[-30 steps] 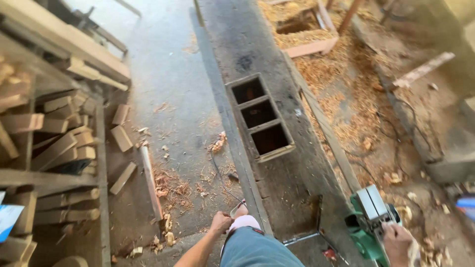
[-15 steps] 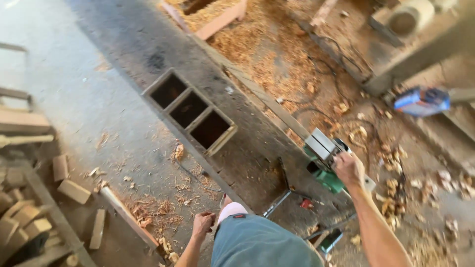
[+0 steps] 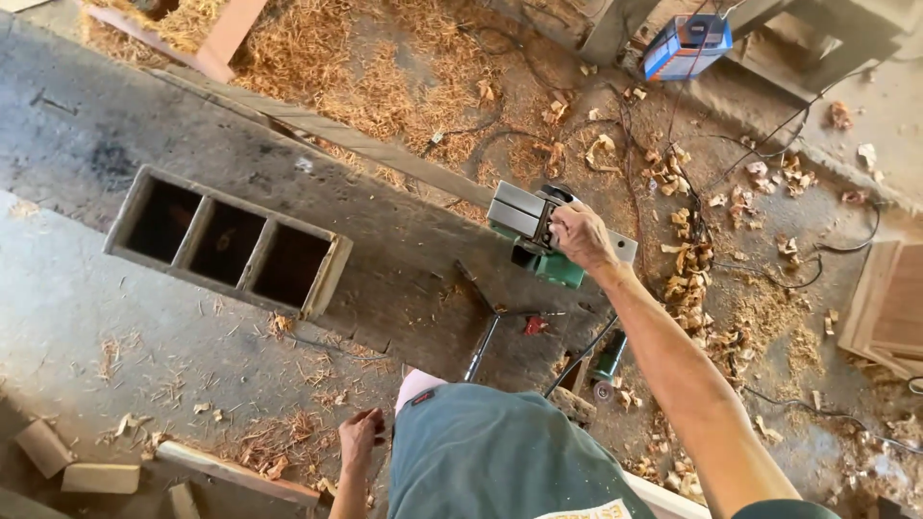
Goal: The recorder adjusts an electric hand planer and uses it to smooth a wooden beam in a workshop.
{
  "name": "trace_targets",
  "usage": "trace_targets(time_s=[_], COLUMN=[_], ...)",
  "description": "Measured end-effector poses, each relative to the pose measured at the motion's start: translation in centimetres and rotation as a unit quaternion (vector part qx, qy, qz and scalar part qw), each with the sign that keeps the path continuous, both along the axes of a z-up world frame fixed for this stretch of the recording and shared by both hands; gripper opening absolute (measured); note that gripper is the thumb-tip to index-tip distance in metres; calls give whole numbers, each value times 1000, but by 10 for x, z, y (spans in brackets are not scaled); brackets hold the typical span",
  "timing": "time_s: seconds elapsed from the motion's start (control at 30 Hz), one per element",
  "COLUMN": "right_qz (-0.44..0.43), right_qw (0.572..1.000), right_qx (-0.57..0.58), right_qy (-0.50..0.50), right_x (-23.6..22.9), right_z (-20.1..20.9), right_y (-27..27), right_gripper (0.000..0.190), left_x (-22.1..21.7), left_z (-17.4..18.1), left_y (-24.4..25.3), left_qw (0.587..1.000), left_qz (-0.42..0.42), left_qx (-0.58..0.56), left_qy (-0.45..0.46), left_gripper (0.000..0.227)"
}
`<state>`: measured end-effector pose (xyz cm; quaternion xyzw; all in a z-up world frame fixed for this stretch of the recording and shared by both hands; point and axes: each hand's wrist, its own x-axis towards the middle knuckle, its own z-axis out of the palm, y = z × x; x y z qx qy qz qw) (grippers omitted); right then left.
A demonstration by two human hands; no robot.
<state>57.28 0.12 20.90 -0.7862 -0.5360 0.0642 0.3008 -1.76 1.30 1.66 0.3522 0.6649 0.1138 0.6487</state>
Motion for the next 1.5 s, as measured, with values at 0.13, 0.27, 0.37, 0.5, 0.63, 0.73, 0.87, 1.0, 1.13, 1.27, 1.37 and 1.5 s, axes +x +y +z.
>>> trace_targets(time_s=[0.13,0.27,0.37,0.5,0.63,0.73,0.87,1.0,1.13,1.27,1.37,1.5], right_qz=[-27,-19,-18,-29,56,56,61,75,43,-121,-72,-33], right_qw=[999,999,997,999,990,994,995,995,997,992,989,996], right_qx=[-36,-25,19,19,5,-4,-21,0,47,-8,-4,-31], right_qy=[14,-34,-69,-8,130,98,-71,-64,36,-21,-127,-81], right_x=[-7,-5,-3,-50,-131,-179,-209,-203,-160,-83,-69,-49], right_z=[15,7,12,23,-5,-34,-68,-52,-23,22,43,8], right_y=[2,0,-4,-12,-1,18,32,29,10,1,-1,-11], right_gripper=[15,12,8,8,10,4,3,10,5,10,12,10], left_x=[1,6,5,25,52,67,75,69,75,75,85,107], left_z=[6,11,4,38,74,102,117,110,114,121,124,152], left_y=[2,6,9,22,35,44,50,48,51,48,54,61], left_qw=[1000,1000,1000,999,992,990,984,988,984,984,982,971], left_qz=[1,5,-4,-23,-83,-100,-125,-97,-125,-120,-137,-181], left_qx=[-16,-15,-15,40,84,91,124,123,129,134,127,154], left_qy=[14,0,8,4,41,42,22,2,17,9,27,22], left_gripper=[35,35,35,34,36,37,41,42,39,37,36,36])
